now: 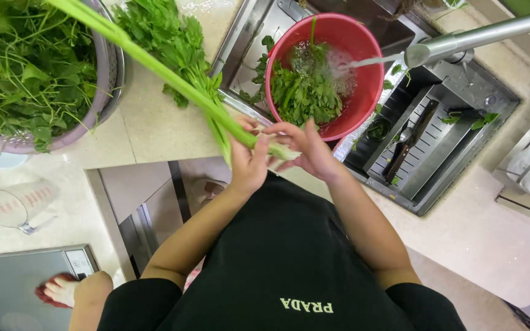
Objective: Washing celery in a bucket and trimming it with a knife in the kitchen sink.
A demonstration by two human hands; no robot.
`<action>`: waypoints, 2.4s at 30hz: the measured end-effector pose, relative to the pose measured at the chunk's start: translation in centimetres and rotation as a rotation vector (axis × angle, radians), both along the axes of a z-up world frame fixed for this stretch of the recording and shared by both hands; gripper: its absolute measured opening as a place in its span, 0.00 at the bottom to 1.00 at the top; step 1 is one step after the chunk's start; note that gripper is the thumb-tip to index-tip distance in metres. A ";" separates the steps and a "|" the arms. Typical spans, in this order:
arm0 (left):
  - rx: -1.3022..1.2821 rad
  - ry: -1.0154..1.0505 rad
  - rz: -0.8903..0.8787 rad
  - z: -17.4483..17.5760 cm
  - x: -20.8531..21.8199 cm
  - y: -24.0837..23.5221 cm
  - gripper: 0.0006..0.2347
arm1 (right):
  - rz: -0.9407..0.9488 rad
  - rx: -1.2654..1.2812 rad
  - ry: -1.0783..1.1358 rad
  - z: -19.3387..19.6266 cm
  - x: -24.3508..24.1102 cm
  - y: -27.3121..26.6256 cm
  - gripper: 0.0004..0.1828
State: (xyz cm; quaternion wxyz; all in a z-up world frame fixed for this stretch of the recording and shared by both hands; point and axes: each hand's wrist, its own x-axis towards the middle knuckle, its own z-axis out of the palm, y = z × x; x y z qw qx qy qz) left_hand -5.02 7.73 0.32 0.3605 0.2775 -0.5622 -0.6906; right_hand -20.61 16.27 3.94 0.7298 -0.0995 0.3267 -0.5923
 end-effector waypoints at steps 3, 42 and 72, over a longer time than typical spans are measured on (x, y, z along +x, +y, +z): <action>-0.043 0.018 -0.175 -0.7 -1.7 2.6 0.17 | 0.081 0.116 0.414 2.2 -1.3 4.3 0.28; -0.907 -0.990 -0.748 3.9 -4.4 -7.0 0.15 | -0.393 1.333 1.391 -35.0 -11.3 33.8 0.34; -0.873 -0.728 -0.654 3.2 -2.8 -6.8 0.12 | -0.322 0.496 1.384 -11.4 3.0 13.6 0.14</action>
